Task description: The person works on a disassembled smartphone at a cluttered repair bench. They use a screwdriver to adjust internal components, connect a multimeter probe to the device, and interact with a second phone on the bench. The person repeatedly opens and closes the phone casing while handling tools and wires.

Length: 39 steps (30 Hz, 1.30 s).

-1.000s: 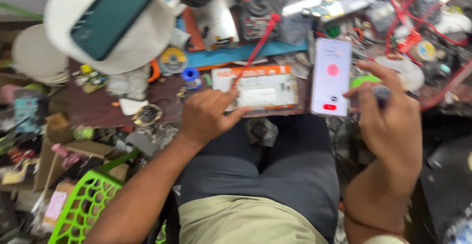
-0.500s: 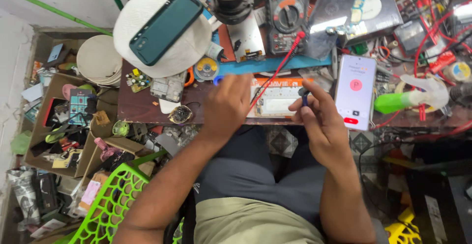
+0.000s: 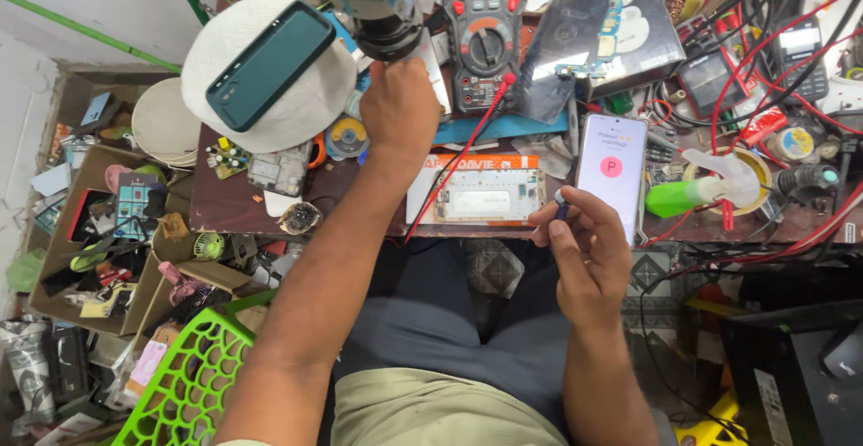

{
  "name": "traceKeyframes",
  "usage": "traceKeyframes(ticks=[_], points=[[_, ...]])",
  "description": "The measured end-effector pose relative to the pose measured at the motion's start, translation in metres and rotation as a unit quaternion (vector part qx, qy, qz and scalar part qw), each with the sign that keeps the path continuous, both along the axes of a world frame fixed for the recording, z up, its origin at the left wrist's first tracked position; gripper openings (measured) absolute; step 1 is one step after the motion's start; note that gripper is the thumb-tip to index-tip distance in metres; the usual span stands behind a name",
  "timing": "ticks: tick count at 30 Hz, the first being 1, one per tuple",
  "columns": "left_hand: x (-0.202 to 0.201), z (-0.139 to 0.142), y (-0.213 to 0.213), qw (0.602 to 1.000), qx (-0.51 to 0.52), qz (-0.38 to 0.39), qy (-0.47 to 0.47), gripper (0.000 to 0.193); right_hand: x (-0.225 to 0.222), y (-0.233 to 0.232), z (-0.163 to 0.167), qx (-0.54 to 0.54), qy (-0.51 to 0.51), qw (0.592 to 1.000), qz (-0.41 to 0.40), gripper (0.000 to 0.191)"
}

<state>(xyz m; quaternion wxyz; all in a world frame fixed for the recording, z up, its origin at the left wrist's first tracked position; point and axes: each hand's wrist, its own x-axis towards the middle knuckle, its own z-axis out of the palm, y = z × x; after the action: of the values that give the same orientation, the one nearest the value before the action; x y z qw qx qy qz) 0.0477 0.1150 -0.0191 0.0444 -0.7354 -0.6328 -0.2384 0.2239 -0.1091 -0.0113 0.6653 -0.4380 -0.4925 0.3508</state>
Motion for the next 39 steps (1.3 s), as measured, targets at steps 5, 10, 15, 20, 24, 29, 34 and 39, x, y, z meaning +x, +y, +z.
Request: traceKeyframes(ticks=[5,10,15,20,24,29,34,39], points=[[0.001,-0.001,0.002,1.000,0.013,0.009,0.022,0.014,0.011,-0.011,0.002,0.037,0.029,0.998,-0.036,0.038],[0.005,0.003,0.007,0.996,-0.005,0.039,0.078,0.013,0.021,-0.015,0.001,0.098,0.069,0.990,-0.078,0.036],[0.004,0.007,0.008,0.993,-0.001,0.037,0.108,0.012,0.027,-0.021,0.003,0.146,0.107,0.979,-0.097,0.035],[-0.001,0.014,0.005,0.994,-0.023,0.028,0.102,0.012,0.024,-0.022,0.001,0.150,0.109,0.978,-0.095,0.035],[-0.006,0.016,0.003,0.996,-0.052,0.035,0.069,0.013,0.019,-0.023,-0.002,0.141,0.097,0.981,-0.096,0.038],[-0.007,0.011,0.006,0.994,-0.056,0.012,0.092,0.011,0.023,-0.022,-0.003,0.151,0.118,0.977,-0.094,0.035],[-0.009,0.011,0.009,0.996,-0.052,0.004,0.073,0.011,0.026,-0.020,-0.004,0.150,0.118,0.977,-0.097,0.035],[-0.009,0.016,0.006,0.996,-0.052,0.012,0.065,0.009,0.027,-0.021,-0.004,0.148,0.121,0.977,-0.099,0.034]])
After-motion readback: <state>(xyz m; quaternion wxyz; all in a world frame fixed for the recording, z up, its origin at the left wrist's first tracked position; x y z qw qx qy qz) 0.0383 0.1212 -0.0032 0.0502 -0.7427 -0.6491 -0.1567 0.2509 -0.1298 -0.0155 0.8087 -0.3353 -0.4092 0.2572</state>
